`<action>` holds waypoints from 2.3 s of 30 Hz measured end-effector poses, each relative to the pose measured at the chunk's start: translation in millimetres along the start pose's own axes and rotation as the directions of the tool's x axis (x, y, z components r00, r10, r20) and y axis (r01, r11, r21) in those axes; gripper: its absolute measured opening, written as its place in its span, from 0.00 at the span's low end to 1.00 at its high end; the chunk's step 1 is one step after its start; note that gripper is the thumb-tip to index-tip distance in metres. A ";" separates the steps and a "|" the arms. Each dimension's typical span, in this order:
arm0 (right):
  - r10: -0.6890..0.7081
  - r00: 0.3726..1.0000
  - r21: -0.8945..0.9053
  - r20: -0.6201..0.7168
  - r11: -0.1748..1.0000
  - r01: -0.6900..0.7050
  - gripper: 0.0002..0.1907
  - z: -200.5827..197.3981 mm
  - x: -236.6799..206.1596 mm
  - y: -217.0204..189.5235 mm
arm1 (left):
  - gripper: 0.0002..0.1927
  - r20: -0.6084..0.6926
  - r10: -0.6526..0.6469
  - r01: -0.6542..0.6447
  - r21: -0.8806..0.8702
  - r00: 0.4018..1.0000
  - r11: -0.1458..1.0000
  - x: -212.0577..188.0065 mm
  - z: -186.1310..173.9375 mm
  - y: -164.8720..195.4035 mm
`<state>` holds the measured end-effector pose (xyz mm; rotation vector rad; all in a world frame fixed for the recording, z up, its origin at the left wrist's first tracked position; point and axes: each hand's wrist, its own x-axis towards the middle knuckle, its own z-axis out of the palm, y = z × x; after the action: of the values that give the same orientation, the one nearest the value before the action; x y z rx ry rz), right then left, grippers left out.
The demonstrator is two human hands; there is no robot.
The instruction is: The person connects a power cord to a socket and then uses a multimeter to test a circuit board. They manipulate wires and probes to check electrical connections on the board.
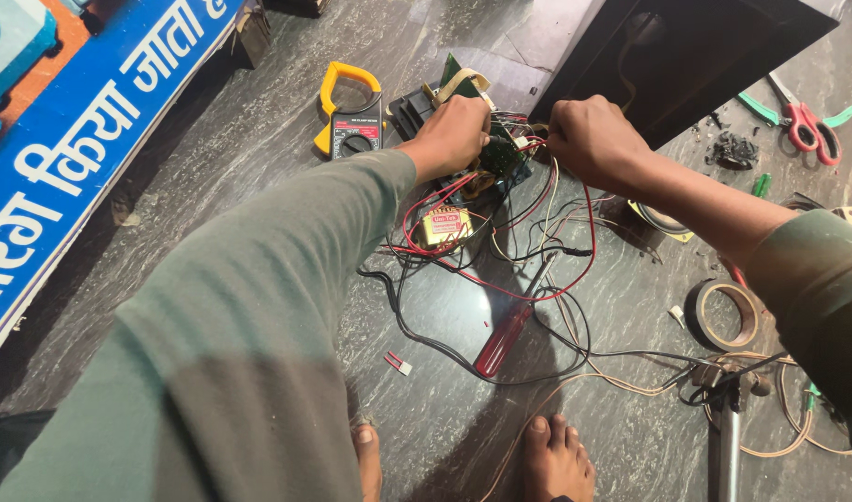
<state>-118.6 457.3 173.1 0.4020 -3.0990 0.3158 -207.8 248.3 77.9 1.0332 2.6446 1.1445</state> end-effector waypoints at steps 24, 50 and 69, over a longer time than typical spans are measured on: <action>0.060 0.998 -0.066 0.025 0.996 -0.058 0.15 3.7 6.2 1.4 | 0.11 -0.103 0.086 -0.078 0.077 0.991 0.994 14.2 -11.0 -9.0; 0.040 0.999 0.037 0.011 0.999 -0.040 0.14 7.2 -0.6 2.4 | 0.09 0.156 -0.138 0.117 0.136 0.978 0.984 11.8 10.2 -11.8; 0.040 0.999 0.079 0.021 0.996 -0.041 0.13 14.7 0.8 5.4 | 0.09 0.133 -0.102 0.094 0.065 0.986 0.993 4.9 10.4 -5.5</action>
<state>-120.4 459.3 157.6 0.3457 -3.1242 0.4402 -211.3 255.0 67.5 0.9417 2.6032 0.9472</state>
